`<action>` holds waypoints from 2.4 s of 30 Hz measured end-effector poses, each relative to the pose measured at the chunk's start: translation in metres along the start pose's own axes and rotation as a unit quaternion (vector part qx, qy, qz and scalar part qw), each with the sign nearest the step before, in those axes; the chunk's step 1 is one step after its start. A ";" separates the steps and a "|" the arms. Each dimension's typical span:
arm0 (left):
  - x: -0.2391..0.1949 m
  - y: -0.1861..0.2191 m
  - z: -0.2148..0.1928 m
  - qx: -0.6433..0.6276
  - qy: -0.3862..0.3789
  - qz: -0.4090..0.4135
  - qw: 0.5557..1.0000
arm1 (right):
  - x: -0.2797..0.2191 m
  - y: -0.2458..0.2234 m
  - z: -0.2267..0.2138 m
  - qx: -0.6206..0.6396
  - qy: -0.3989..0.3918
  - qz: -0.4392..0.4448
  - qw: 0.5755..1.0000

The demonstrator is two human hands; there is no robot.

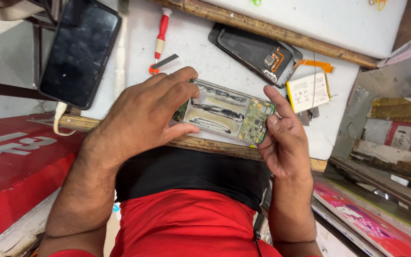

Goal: The person cleans a small green circuit board using a white brush, repeatedly scrubbing both sides. They place the board into a disassembled phone chassis, remove it, and continue brushing. The workspace contains other phone parts and tools.

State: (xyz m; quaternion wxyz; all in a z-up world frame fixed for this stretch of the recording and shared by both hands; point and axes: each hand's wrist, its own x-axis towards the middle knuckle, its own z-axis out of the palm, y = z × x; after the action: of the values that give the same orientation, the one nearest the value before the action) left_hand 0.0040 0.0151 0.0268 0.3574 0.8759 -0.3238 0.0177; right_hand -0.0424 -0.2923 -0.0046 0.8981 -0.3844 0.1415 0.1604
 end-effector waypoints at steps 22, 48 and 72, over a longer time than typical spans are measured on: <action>-0.004 -0.009 0.008 0.025 0.019 -0.015 0.999 | 0.015 -0.009 -0.024 -0.134 0.041 -0.047 0.989; -0.017 -0.001 0.023 0.095 0.001 -0.133 0.987 | -0.015 0.030 0.033 -0.758 0.003 -0.302 0.579; 0.003 -0.040 0.029 0.264 0.119 -0.184 0.940 | -0.016 0.047 0.023 -0.749 0.047 -0.329 0.573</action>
State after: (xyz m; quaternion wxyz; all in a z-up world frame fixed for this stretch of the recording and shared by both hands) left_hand 0.0237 0.0167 -0.0184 0.1466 0.9745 -0.0961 0.1401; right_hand -0.0726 -0.2475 -0.0141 0.2728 -0.9471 -0.1231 -0.1156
